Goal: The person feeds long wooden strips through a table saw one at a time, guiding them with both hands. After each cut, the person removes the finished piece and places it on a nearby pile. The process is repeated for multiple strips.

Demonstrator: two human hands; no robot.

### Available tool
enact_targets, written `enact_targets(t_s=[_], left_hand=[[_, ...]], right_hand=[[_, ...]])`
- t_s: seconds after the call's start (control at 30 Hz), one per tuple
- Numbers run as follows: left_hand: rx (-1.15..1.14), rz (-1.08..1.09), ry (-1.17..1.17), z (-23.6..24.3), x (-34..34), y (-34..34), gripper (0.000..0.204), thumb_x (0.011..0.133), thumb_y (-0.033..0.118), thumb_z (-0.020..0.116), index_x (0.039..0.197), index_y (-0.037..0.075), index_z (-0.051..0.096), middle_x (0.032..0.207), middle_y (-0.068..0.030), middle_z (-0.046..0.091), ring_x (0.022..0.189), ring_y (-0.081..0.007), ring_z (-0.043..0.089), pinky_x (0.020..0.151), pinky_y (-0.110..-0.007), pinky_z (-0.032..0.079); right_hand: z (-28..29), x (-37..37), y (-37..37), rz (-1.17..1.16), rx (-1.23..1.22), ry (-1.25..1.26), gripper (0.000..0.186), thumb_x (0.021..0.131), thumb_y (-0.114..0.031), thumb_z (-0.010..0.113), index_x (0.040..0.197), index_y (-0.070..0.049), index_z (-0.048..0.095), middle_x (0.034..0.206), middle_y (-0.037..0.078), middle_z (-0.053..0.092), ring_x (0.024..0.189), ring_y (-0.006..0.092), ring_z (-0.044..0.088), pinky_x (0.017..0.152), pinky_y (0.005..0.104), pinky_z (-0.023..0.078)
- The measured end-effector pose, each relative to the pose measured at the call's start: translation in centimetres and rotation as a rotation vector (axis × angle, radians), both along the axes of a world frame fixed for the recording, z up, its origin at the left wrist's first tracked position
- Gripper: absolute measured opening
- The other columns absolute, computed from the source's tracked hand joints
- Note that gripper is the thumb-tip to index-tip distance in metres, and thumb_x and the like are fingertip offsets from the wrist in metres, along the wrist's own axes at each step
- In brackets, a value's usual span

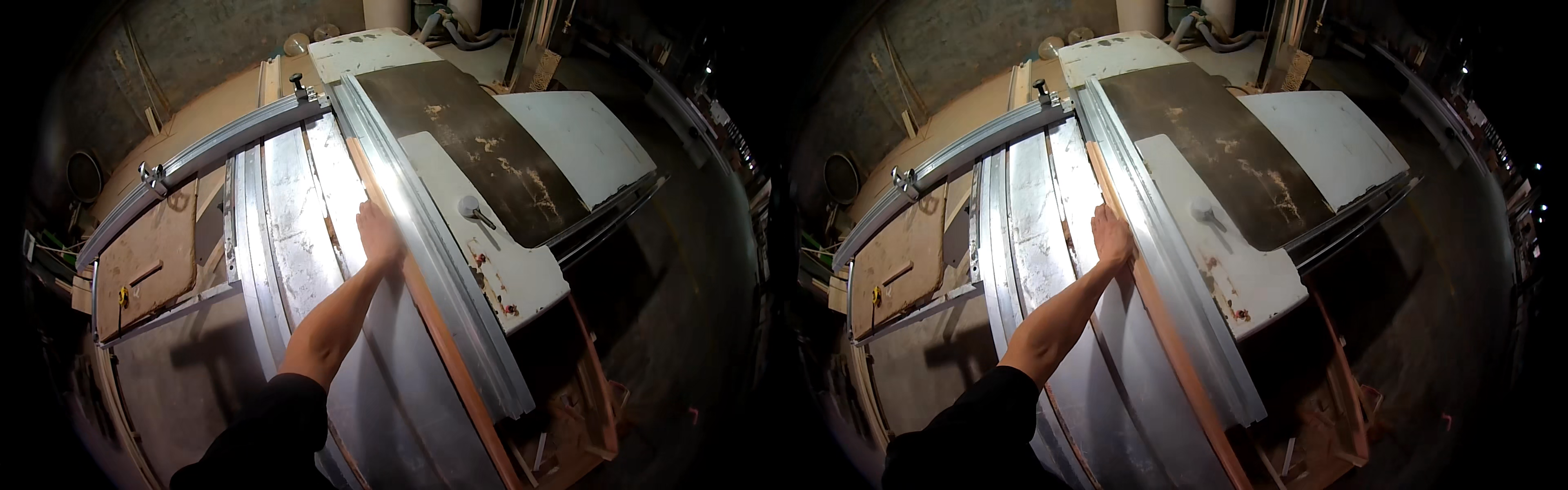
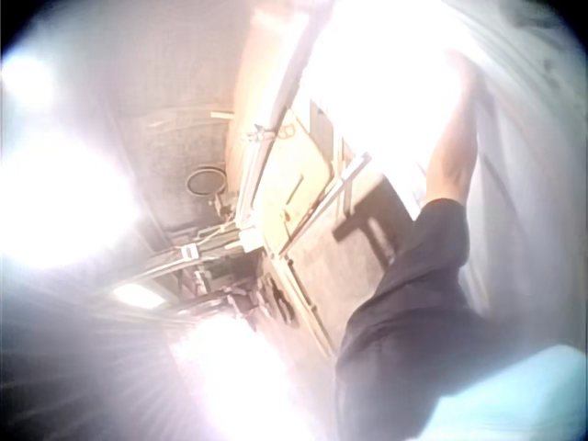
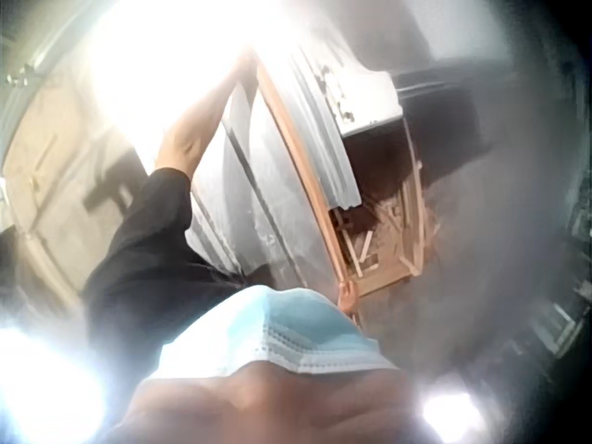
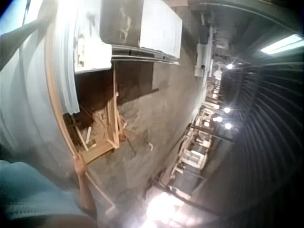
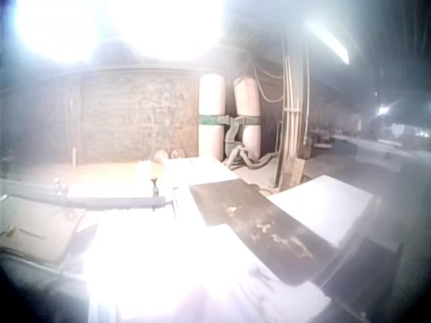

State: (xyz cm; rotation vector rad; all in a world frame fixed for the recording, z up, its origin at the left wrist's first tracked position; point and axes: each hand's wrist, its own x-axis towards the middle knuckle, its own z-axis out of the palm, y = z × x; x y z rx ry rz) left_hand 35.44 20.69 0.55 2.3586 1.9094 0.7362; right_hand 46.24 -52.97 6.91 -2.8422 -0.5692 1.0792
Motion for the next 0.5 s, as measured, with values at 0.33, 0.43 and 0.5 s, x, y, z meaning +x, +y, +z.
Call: enact_targets(t_s=[0.33, 0.43, 0.5], left_hand=[[-0.080, 0.015, -0.072, -0.3, -0.2, 2.5, 0.061, 0.068, 0.002, 0.072, 0.123, -0.017, 0.053, 0.146, -0.0276, 0.037, 0.144, -0.0408, 0.025, 0.120, -0.045, 0.019], [-0.030, -0.008, -0.053, -0.2, -0.6, 1.8, 0.062, 0.069, 0.002, 0.069, 0.124, -0.018, 0.047, 0.140, -0.0272, 0.042, 0.139, -0.0399, 0.032, 0.117, -0.044, 0.025], [-0.064, 0.005, -0.119, -1.0, -0.9, 1.6, 0.051, 0.076, 0.003, 0.063, 0.121, -0.016, 0.046, 0.134, -0.0268, 0.045, 0.132, -0.0405, 0.038, 0.112, -0.045, 0.030]], right_hand=[[-0.3, 0.1, 1.2, -0.028, 0.015, 0.017, 0.048, 0.092, -0.045, 0.060, 0.124, -0.009, 0.061, 0.121, 0.020, 0.062, 0.116, 0.0400, 0.056, 0.097, 0.0458, 0.046], [-1.2, 0.1, 0.6, -0.031, 0.041, 0.033, 0.045, 0.093, -0.041, 0.059, 0.123, -0.007, 0.061, 0.119, 0.021, 0.062, 0.114, 0.0384, 0.057, 0.096, 0.0450, 0.046], [-1.0, 0.2, 0.5, -0.090, 0.026, 0.094, 0.041, 0.094, -0.038, 0.058, 0.121, -0.007, 0.062, 0.118, 0.021, 0.062, 0.112, 0.0375, 0.058, 0.095, 0.0444, 0.046]])
